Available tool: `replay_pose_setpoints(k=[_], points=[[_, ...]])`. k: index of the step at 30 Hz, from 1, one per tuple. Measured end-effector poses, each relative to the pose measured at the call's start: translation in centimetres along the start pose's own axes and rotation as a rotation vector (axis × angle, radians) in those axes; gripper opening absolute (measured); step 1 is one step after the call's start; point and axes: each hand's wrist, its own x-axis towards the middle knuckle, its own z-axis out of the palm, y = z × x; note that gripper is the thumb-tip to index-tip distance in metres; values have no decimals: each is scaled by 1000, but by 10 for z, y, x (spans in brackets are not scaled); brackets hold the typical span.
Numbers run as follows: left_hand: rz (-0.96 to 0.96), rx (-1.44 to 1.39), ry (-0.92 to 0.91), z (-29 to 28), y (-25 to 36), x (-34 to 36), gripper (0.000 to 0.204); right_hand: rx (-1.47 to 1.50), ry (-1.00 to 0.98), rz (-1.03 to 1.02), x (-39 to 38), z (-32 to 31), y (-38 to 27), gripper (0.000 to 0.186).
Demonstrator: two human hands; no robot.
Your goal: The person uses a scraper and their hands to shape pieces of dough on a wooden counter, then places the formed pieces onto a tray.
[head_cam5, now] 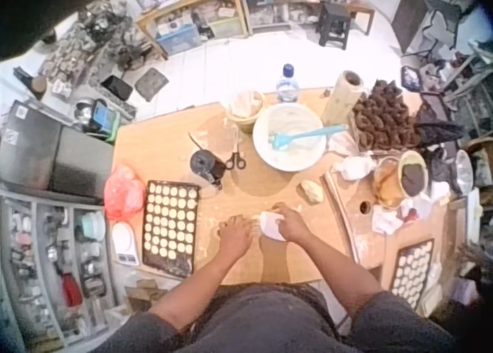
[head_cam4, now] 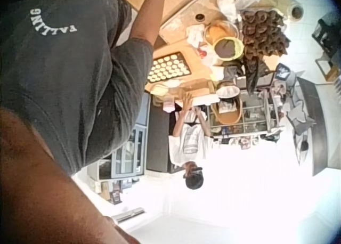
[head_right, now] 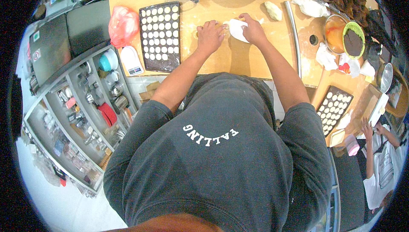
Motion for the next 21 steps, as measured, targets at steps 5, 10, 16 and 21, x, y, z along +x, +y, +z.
replay_pose_setpoints(k=[5,10,16,21], points=[[16,-66,32,0,1,-3,42,-7,19,64,4,-4,-6,42],[-4,-48,41,4,2,-4,39,7,-55,44,1,2,2,42],[13,-44,100,7,3,-6,38,32,-36,30,6,0,2,43],[0,-66,81,6,5,-9,40,-8,-164,-14,4,-1,3,42]])
